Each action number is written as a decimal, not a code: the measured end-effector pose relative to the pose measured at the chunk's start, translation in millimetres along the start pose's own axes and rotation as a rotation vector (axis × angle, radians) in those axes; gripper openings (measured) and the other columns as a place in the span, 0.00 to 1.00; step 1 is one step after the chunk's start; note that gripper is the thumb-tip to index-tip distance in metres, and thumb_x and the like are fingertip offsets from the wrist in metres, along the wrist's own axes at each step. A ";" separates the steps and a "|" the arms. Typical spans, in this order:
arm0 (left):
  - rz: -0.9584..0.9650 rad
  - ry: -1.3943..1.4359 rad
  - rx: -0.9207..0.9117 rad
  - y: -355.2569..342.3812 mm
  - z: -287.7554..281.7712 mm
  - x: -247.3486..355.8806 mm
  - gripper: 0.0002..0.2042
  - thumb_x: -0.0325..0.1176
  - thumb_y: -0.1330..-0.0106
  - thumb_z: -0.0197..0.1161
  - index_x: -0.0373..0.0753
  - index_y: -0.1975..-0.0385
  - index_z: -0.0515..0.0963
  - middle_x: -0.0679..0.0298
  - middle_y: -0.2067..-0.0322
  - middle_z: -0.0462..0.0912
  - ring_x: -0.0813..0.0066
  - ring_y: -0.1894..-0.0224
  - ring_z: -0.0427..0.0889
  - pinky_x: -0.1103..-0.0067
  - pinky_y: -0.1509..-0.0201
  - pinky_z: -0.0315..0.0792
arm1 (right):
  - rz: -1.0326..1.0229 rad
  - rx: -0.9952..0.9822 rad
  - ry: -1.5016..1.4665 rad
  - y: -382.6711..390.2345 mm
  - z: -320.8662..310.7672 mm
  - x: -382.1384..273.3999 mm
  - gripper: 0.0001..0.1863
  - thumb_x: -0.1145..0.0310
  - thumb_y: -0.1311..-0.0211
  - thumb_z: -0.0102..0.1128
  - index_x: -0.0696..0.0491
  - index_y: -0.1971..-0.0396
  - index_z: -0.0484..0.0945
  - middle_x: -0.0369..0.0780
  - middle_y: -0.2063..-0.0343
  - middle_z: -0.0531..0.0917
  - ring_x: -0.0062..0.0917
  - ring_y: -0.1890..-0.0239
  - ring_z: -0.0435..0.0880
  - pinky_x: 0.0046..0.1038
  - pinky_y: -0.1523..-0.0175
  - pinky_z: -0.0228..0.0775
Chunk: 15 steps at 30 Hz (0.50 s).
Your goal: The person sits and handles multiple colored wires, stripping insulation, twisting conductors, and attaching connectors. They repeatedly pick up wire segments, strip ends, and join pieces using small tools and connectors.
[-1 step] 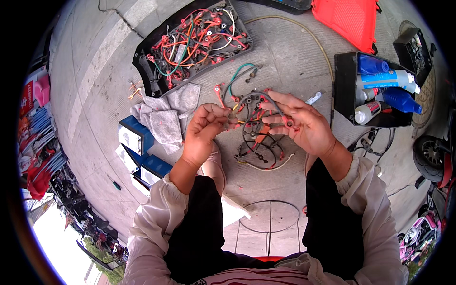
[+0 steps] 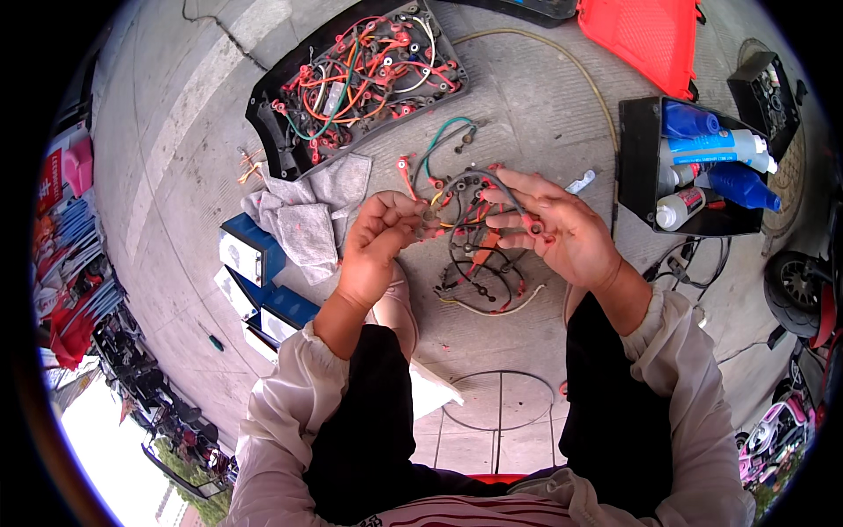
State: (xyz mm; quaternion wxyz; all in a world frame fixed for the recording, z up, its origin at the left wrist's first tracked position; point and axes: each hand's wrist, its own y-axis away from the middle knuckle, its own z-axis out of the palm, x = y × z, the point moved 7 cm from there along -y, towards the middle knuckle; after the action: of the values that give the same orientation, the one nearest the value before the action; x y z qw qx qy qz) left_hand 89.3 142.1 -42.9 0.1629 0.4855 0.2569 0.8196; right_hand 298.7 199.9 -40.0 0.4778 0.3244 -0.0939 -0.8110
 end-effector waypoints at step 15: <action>-0.146 0.014 -0.026 -0.2 -2.2 -13.6 0.12 0.22 0.31 0.52 0.33 0.49 0.72 0.59 0.53 0.79 0.67 0.49 0.80 0.74 0.42 0.74 | -0.014 -0.036 -0.091 -1.9 -0.6 3.3 0.27 0.63 0.27 0.35 0.61 0.33 0.56 0.49 0.39 0.69 0.37 0.38 0.70 0.34 0.35 0.63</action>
State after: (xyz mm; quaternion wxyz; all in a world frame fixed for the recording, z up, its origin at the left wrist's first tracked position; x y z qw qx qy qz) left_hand 93.9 134.7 -53.6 0.2268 0.4577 0.2823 0.8120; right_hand 296.6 198.2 -42.7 0.4730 0.2794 -0.0986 -0.8298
